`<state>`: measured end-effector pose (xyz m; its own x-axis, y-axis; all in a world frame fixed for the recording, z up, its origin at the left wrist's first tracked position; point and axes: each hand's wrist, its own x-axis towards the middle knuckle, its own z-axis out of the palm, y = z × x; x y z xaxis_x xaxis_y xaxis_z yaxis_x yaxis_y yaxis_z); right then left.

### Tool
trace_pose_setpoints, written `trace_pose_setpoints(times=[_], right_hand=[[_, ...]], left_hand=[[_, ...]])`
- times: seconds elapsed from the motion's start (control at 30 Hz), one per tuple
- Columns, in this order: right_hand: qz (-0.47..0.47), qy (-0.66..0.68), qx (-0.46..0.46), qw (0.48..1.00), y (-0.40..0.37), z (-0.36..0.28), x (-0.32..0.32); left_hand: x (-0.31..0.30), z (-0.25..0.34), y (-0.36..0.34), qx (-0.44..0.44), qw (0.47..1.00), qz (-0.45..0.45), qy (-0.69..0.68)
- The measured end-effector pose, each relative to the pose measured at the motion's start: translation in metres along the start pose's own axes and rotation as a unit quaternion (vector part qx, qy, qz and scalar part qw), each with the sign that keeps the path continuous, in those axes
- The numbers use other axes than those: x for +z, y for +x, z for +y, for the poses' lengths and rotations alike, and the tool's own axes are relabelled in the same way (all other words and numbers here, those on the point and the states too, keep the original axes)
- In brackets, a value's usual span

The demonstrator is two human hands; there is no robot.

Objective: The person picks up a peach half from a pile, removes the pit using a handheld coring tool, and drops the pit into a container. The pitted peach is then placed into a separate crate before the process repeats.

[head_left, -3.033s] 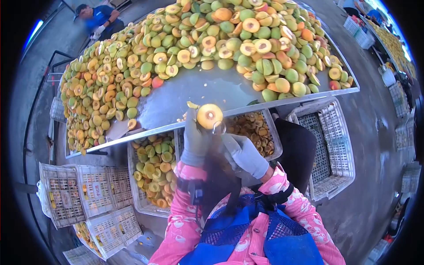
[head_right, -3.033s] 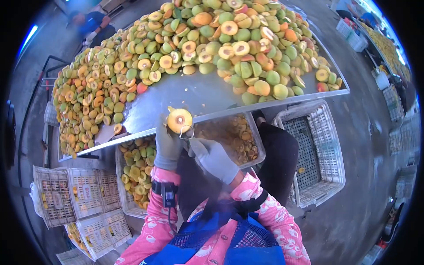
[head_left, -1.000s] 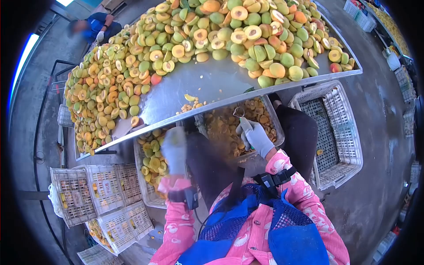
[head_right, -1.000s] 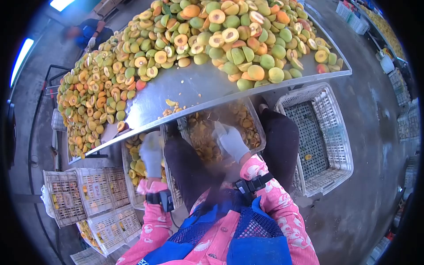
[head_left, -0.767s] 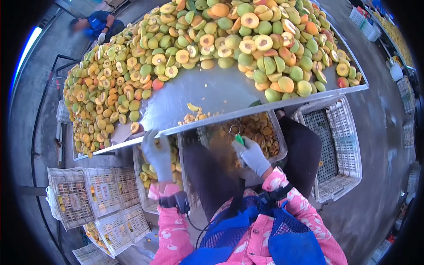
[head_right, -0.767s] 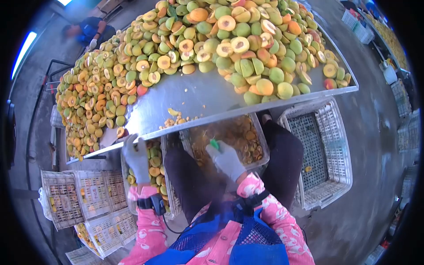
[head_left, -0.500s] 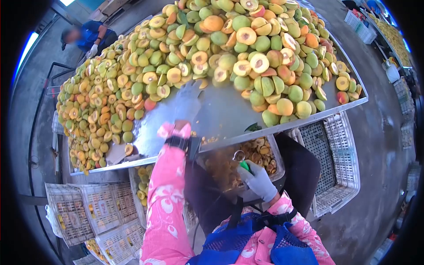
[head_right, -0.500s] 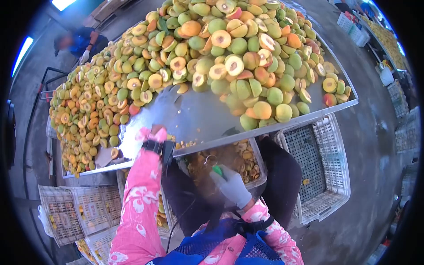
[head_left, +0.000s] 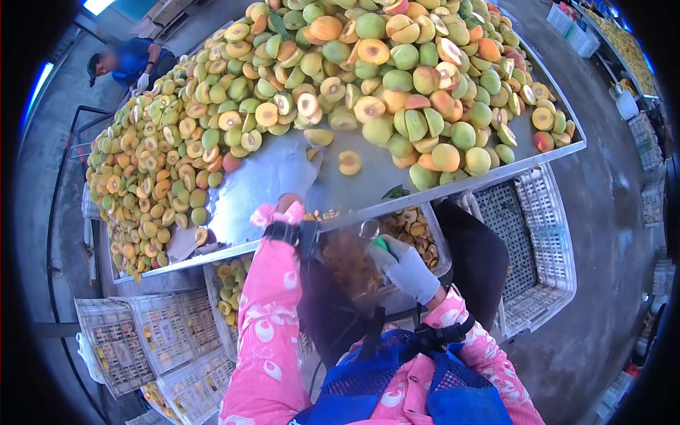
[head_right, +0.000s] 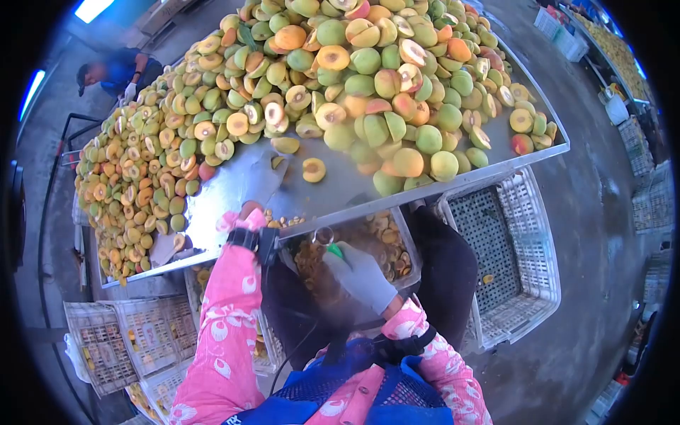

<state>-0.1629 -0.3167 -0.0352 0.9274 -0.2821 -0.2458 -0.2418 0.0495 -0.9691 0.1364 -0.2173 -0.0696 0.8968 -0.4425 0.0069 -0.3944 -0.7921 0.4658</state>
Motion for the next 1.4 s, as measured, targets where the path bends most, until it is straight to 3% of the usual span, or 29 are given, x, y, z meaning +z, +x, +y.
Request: trace_pose_setpoints(times=[0.03, 0.07, 0.1, 0.17, 0.2, 0.27, 0.33, 0.4, 0.43, 0.5, 0.53, 0.6, 0.77, 0.83, 0.9, 0.93, 0.97, 1.0, 1.03, 1.1, 1.13, 1.2, 1.23, 1.27, 1.3, 1.33, 1.37, 1.4], right_hand=[[-0.002, 0.023, 0.007, 1.0, -0.003, -0.012, 0.003], [-0.005, 0.046, 0.015, 0.999, -0.005, -0.02, 0.006], [-0.007, 0.048, 0.017, 0.999, -0.006, -0.023, 0.009], [-0.024, 0.053, 0.014, 0.998, -0.007, -0.029, 0.015], [-0.016, 0.057, 0.01, 0.998, -0.011, -0.037, 0.02], [-0.003, 0.057, -0.028, 0.998, -0.018, -0.041, 0.028], [0.007, 0.057, -0.072, 0.996, -0.027, -0.047, 0.034], [-0.007, 0.125, -0.03, 0.992, -0.041, -0.056, 0.04], [-0.007, 0.124, -0.034, 0.992, -0.046, -0.057, 0.043], [0.011, 0.164, -0.057, 0.985, -0.055, -0.058, 0.05], [0.012, 0.163, -0.06, 0.985, -0.057, -0.056, 0.053], [0.031, 0.116, -0.161, 0.98, -0.057, -0.049, 0.057], [0.048, 0.099, -0.232, 0.967, -0.06, -0.052, 0.064], [0.055, 0.105, -0.252, 0.96, -0.065, -0.054, 0.063], [-0.079, 0.18, -0.012, 0.98, -0.071, -0.058, 0.052], [-0.078, 0.179, -0.014, 0.981, -0.073, -0.062, 0.045], [-0.132, 0.242, 0.084, 0.957, -0.08, -0.072, 0.039], [-0.185, 0.302, 0.179, 0.918, -0.082, -0.078, 0.034], [-0.186, 0.302, 0.181, 0.917, -0.08, -0.076, 0.031], [-0.263, 0.37, 0.229, 0.861, -0.078, -0.071, 0.026], [-0.263, 0.371, 0.229, 0.861, -0.077, -0.07, 0.024], [-0.355, 0.455, 0.235, 0.782, -0.079, -0.067, 0.02], [-0.354, 0.456, 0.237, 0.781, -0.078, -0.061, 0.021], [-0.388, 0.504, 0.235, 0.735, -0.074, -0.052, 0.023], [-0.419, 0.549, 0.231, 0.685, -0.07, -0.043, 0.026], [-0.42, 0.549, 0.233, 0.684, -0.068, -0.037, 0.029], [-0.412, 0.562, 0.229, 0.68, -0.065, -0.03, 0.031], [-0.403, 0.576, 0.224, 0.674, -0.064, -0.024, 0.034]], left_hand=[[-0.013, 0.008, -0.019, -0.078, 0.982, -0.09, -0.147], [-0.03, 0.025, -0.043, -0.21, 0.903, -0.149, -0.344], [-0.034, 0.026, -0.067, -0.213, 0.903, -0.148, -0.342], [-0.039, 0.027, -0.114, 0.004, 0.93, -0.104, -0.352], [-0.044, 0.04, -0.136, 0.004, 0.93, -0.105, -0.353], [-0.057, 0.079, -0.174, -0.069, 0.806, -0.077, -0.583], [-0.063, 0.099, -0.198, -0.059, 0.786, -0.052, -0.613], [-0.068, 0.118, -0.215, -0.08, 0.746, 0.0, -0.661], [-0.068, 0.118, -0.221, -0.076, 0.746, 0.001, -0.662], [-0.07, 0.12, -0.229, 0.018, 0.847, 0.071, -0.527], [-0.073, 0.124, -0.233, 0.009, 0.859, 0.102, -0.502], [-0.08, 0.131, -0.24, 0.015, 0.861, 0.114, -0.495], [-0.086, 0.136, -0.249, 0.036, 0.862, 0.169, -0.477], [-0.089, 0.129, -0.25, 0.093, 0.901, 0.148, -0.397], [-0.096, 0.136, -0.25, 0.135, 0.92, 0.154, -0.334], [-0.098, 0.139, -0.25, 0.174, 0.933, 0.16, -0.27], [-0.095, 0.139, -0.249, 0.172, 0.934, 0.158, -0.27], [-0.091, 0.138, -0.245, 0.077, 0.884, 0.078, -0.455], [-0.087, 0.135, -0.242, -0.023, 0.788, -0.004, -0.616], [-0.078, 0.127, -0.241, -0.01, 0.791, -0.02, -0.611], [-0.075, 0.125, -0.238, 0.009, 0.794, -0.039, -0.607], [-0.071, 0.124, -0.237, 0.019, 0.798, -0.044, -0.601], [-0.069, 0.123, -0.236, 0.032, 0.802, -0.049, -0.595], [-0.064, 0.12, -0.235, 0.03, 0.802, -0.048, -0.594], [-0.056, 0.116, -0.234, 0.013, 0.747, -0.08, -0.66], [-0.049, 0.113, -0.233, -0.005, 0.685, -0.11, -0.72], [-0.046, 0.111, -0.234, -0.005, 0.685, -0.108, -0.72], [-0.042, 0.109, -0.238, -0.071, 0.692, -0.094, -0.712]])
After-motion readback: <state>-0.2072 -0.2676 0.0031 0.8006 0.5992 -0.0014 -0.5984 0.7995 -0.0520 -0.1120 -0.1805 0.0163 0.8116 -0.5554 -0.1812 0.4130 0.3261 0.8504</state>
